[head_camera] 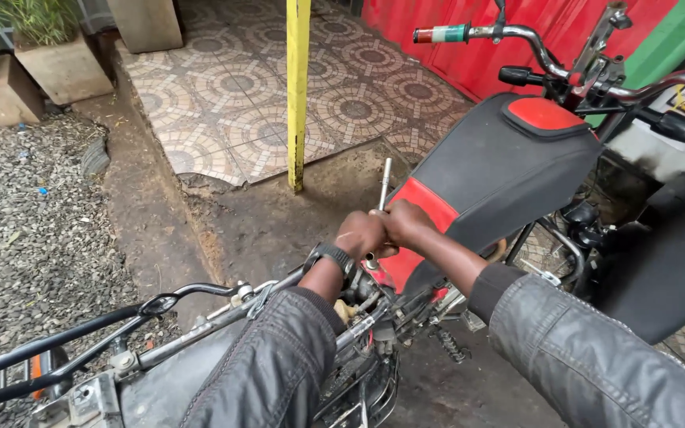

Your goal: Removing the seat and fuel tank from a motorcycle using a T-handle wrench and manual lifting.

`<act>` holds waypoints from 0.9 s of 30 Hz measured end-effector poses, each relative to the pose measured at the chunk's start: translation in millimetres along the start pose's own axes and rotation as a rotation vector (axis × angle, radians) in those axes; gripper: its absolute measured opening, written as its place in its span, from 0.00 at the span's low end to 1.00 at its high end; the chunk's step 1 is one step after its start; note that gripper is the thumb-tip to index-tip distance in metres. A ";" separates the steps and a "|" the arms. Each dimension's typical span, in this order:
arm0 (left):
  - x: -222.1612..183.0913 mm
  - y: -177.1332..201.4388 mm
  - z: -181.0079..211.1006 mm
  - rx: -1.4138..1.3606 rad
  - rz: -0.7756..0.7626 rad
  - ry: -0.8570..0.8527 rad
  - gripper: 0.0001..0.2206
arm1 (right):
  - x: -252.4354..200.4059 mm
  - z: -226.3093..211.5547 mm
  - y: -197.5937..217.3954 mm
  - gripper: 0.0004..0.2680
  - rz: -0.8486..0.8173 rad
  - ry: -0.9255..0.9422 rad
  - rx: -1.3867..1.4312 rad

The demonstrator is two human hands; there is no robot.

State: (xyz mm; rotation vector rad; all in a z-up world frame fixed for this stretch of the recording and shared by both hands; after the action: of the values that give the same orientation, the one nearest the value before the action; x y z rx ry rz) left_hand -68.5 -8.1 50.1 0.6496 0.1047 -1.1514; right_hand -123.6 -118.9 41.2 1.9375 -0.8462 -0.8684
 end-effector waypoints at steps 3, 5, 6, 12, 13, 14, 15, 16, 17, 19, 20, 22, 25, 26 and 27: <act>58.7 -18.3 -56.6 -0.140 0.128 -0.048 0.17 | -4.0 -9.0 6.2 0.14 -0.069 -0.004 -0.101; 37.9 -10.5 -59.9 -0.392 0.150 -0.091 0.24 | 18.5 -1.6 1.9 0.12 -0.191 0.054 -0.068; 30.9 -14.7 -64.6 -0.392 0.151 -0.089 0.24 | 23.4 -0.3 -1.7 0.12 -0.193 0.055 -0.069; 68.0 -58.4 -114.6 -0.036 0.274 -0.300 0.23 | 9.8 -20.1 10.7 0.13 -0.124 0.195 -0.402; 76.7 -61.3 -120.6 0.019 0.320 -0.306 0.19 | 12.2 -22.7 10.6 0.12 -0.132 0.194 -0.439; 85.9 -69.2 -125.0 0.068 0.359 -0.315 0.16 | 14.1 -20.9 11.8 0.11 -0.140 0.185 -0.480; 91.6 -70.3 -124.7 0.064 0.356 -0.318 0.16 | 19.1 -18.2 9.3 0.11 -0.139 0.181 -0.485; 95.7 -69.7 -123.1 0.185 0.406 -0.337 0.14 | 23.2 -19.0 7.0 0.11 -0.112 0.247 -0.535; 99.2 -69.1 -121.1 0.307 0.456 -0.356 0.13 | 26.6 -20.0 4.7 0.11 -0.085 0.314 -0.585; 107.4 -72.7 -123.3 0.316 0.430 -0.365 0.12 | 22.9 -24.1 1.1 0.10 -0.039 0.399 -0.633; 112.6 -71.4 -123.2 0.329 0.412 -0.379 0.12 | 20.9 -30.2 0.7 0.09 0.017 0.489 -0.678; 134.9 -80.3 -135.7 0.394 0.468 -0.401 0.11 | 25.9 -25.2 -3.0 0.08 0.028 0.534 -0.673; 139.3 -79.5 -134.0 0.450 0.524 -0.430 0.10 | 19.3 -18.4 -3.4 0.07 0.061 0.639 -0.638; 135.3 -78.8 -132.5 0.447 0.519 -0.432 0.09 | 13.5 -15.6 -4.1 0.06 0.080 0.698 -0.599; 134.7 -76.9 -132.5 0.446 0.518 -0.430 0.09 | 0.2 -19.8 2.0 0.06 0.077 0.698 -0.599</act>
State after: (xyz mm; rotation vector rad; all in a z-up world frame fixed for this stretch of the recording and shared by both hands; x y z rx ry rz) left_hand -45.9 -66.8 -144.0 0.7470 -0.6679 -0.7852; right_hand -107.9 -111.9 51.1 1.4901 -0.2001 -0.2913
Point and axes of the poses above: each hand's wrist, its own x-axis towards the middle knuckle, its own y-axis out of the back of the hand, z = x × y, the point moved 4 cm from there along x, towards the middle knuckle
